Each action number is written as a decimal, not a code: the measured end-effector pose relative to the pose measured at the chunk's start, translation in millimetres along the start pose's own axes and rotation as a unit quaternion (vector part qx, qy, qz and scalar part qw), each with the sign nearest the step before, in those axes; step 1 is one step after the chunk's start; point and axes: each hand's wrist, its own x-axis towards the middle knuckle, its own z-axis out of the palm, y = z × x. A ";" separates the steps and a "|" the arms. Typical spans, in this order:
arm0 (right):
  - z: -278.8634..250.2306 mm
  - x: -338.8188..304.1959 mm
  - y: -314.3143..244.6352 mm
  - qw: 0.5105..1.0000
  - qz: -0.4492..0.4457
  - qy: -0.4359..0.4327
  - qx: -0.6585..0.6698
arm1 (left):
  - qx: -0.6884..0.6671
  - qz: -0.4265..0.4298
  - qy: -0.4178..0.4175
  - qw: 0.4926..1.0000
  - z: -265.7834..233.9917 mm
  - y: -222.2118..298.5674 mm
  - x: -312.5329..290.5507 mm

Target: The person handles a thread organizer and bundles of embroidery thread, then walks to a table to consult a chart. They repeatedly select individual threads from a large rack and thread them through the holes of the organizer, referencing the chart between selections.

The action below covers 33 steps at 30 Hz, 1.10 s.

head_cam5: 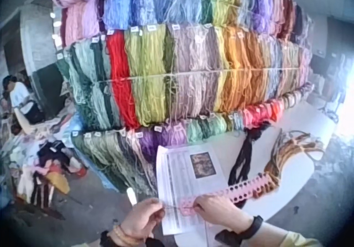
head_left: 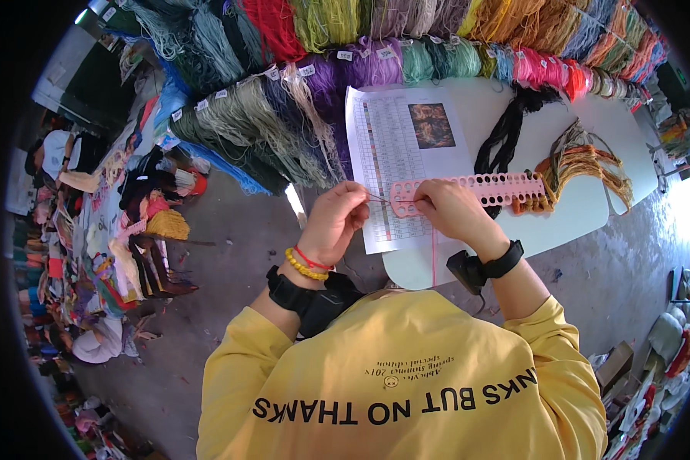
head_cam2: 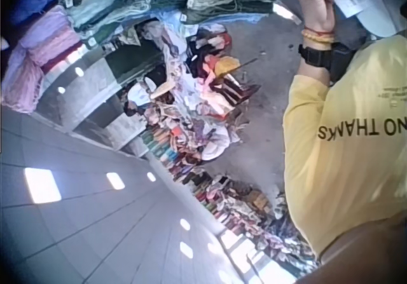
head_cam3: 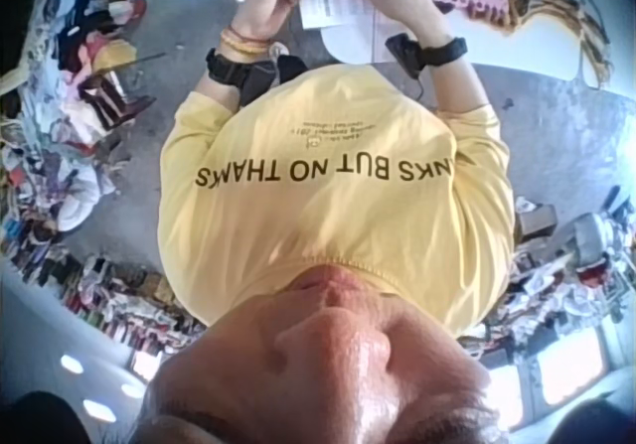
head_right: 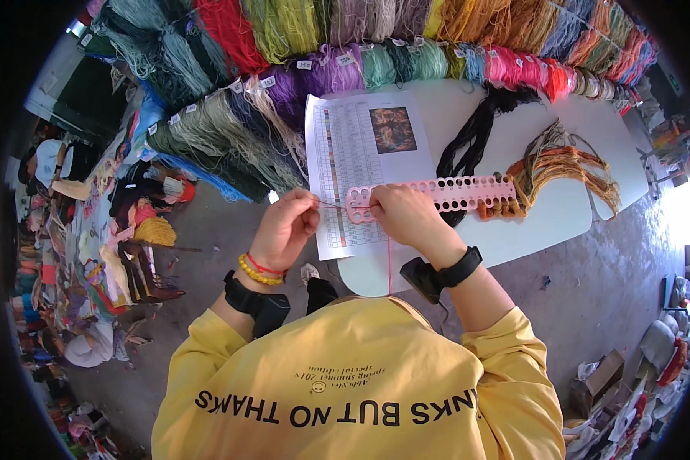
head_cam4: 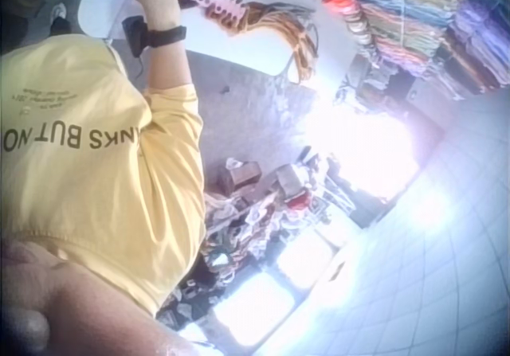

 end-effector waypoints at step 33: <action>-4.3 -9.9 19.9 0.992 -0.061 0.082 -0.074 | -0.160 0.194 0.125 0.960 -117.5 98.6 -50.3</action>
